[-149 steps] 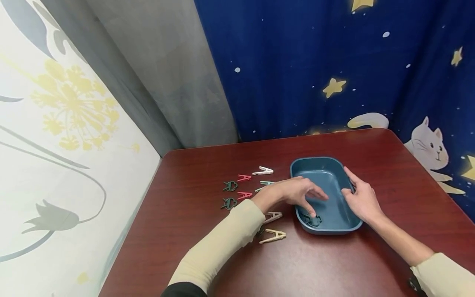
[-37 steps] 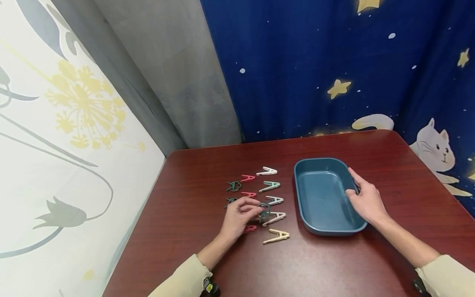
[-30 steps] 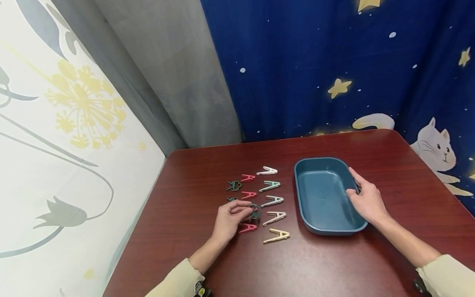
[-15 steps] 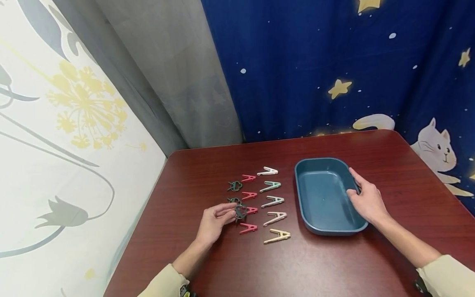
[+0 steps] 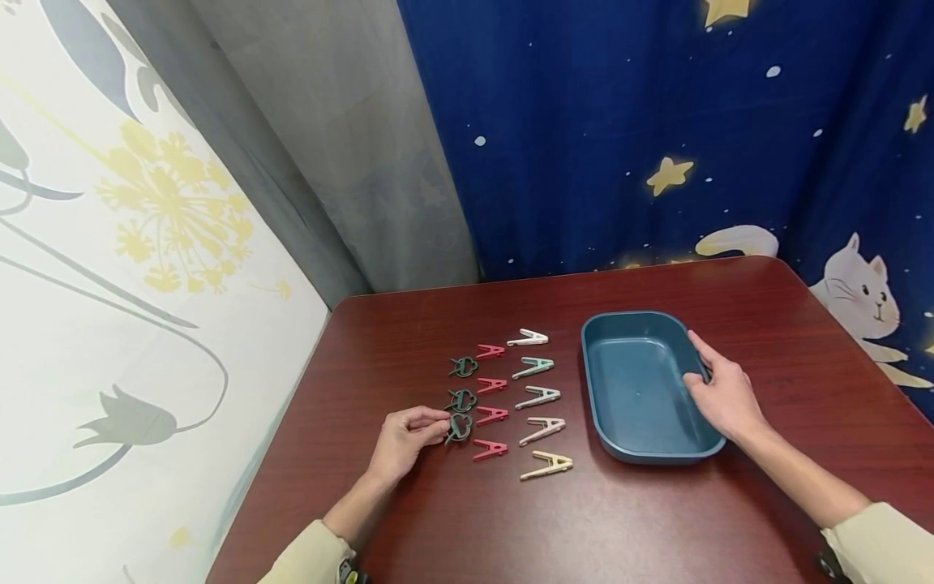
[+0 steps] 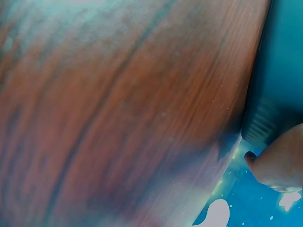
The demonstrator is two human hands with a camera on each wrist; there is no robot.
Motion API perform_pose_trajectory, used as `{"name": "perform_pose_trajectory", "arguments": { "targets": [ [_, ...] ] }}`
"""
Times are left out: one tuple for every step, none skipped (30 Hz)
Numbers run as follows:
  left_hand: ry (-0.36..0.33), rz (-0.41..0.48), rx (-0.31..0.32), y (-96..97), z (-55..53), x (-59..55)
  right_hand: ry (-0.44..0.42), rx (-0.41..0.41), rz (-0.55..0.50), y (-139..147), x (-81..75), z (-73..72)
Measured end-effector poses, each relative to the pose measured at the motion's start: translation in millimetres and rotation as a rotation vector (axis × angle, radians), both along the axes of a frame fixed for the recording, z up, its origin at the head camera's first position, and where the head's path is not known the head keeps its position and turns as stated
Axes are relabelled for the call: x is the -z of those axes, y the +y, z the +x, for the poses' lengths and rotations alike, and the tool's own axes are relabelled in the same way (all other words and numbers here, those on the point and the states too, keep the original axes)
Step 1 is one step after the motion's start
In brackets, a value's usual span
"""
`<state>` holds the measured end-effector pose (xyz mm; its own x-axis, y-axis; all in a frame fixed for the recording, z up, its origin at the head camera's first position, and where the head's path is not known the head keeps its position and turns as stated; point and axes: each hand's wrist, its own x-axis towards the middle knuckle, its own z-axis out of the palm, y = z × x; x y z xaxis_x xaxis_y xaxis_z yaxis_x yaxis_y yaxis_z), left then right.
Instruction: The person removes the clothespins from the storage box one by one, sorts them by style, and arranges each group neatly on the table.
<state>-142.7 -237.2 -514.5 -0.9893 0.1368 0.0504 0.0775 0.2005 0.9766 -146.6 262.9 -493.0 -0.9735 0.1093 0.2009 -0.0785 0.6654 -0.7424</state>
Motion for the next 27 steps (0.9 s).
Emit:
{"name": "perform_pose_trajectory", "arguments": {
  "targets": [
    [0.003, -0.011, 0.005, -1.2, -0.6, 0.4, -0.001, 0.0, 0.001, 0, 0.0, 0.1],
    [0.001, -0.022, 0.01, -2.4, -1.5, 0.9, -0.003, 0.0, 0.002, 0, 0.0, 0.2],
    [-0.001, -0.034, 0.015, -3.6, -2.3, 1.2, -0.005, -0.001, 0.002, 0, 0.1, 0.2],
    [-0.002, -0.047, 0.02, -4.8, -3.3, 1.9, -0.008, -0.003, 0.002, 0, 0.0, 0.3],
    [-0.004, -0.06, 0.029, -5.9, -4.2, 2.2, -0.01, -0.004, 0.001, 0, 0.1, 0.3],
    [-0.004, -0.072, 0.039, -7.0, -5.1, 2.6, -0.011, -0.006, 0.001, 0, -0.1, 0.5],
    [-0.002, -0.085, 0.051, -8.0, -5.7, 2.6, -0.012, -0.007, 0.001, 0, -0.1, 0.5],
    [0.004, -0.097, 0.066, -8.9, -6.5, 2.5, -0.012, -0.008, 0.0, 0, -0.1, 0.5],
    [0.016, -0.111, 0.083, -9.7, -7.1, 2.3, -0.012, -0.01, -0.002, 0, -0.2, 0.5],
    [0.026, -0.123, 0.103, -10.5, -7.8, 2.0, -0.01, -0.009, -0.003, 0, 0.0, 0.4],
    [0.035, -0.135, 0.124, -11.2, -8.7, 1.6, -0.008, -0.008, -0.003, 0, 0.2, 0.4],
    [0.043, -0.146, 0.142, -11.9, -9.4, 1.3, -0.002, -0.005, 0.0, 0, 0.4, 0.3],
    [0.048, -0.159, 0.157, -12.1, -10.4, 1.0, 0.004, -0.002, 0.002, 0, 0.7, 0.2],
    [0.051, -0.175, 0.17, -12.3, -11.4, 0.8, 0.01, 0.001, 0.005, 0, 1.0, 0.2],
    [0.051, -0.196, 0.178, -12.6, -12.1, 0.5, 0.017, 0.003, 0.008, 1, 1.4, 0.1],
    [0.047, -0.218, 0.183, -12.8, -12.7, 0.1, 0.024, 0.005, 0.01, 1, 1.6, 0.1],
    [0.044, -0.243, 0.183, -13.1, -13.1, -0.5, 0.03, 0.006, 0.011, 1, 1.8, 0.1],
    [0.043, -0.271, 0.182, -13.3, -13.3, -1.2, 0.037, 0.008, 0.013, 1, 2.0, 0.1],
    [0.043, -0.304, 0.181, -13.5, -13.5, -2.0, 0.037, 0.006, 0.011, 1, 1.9, 0.2],
    [0.047, -0.336, 0.178, -13.6, -13.5, -3.0, 0.038, 0.006, 0.009, 0, 1.8, 0.3],
    [0.053, -0.371, 0.175, -13.7, -13.4, -4.4, 0.039, 0.004, 0.007, 0, 1.8, 0.2],
    [0.062, -0.402, 0.173, -13.6, -13.4, -5.5, 0.039, 0.003, 0.005, 0, 1.7, 0.2],
    [0.072, -0.432, 0.169, -13.4, -13.4, -6.4, 0.037, 0.002, 0.004, 0, 1.6, 0.2],
    [0.085, -0.459, 0.166, -13.1, -13.5, -6.9, 0.037, 0.001, 0.004, 0, 1.4, 0.2],
    [0.096, -0.482, 0.16, -12.7, -13.4, -7.5, 0.035, -0.001, 0.002, 0, 1.2, 0.3],
    [0.111, -0.5, 0.153, -12.2, -13.3, -7.8, 0.037, -0.001, 0.003, 0, 1.1, 0.4],
    [0.122, -0.518, 0.145, -11.7, -13.1, -7.9, 0.037, -0.002, 0.003, 0, 1.0, 0.4]
  ]
}}
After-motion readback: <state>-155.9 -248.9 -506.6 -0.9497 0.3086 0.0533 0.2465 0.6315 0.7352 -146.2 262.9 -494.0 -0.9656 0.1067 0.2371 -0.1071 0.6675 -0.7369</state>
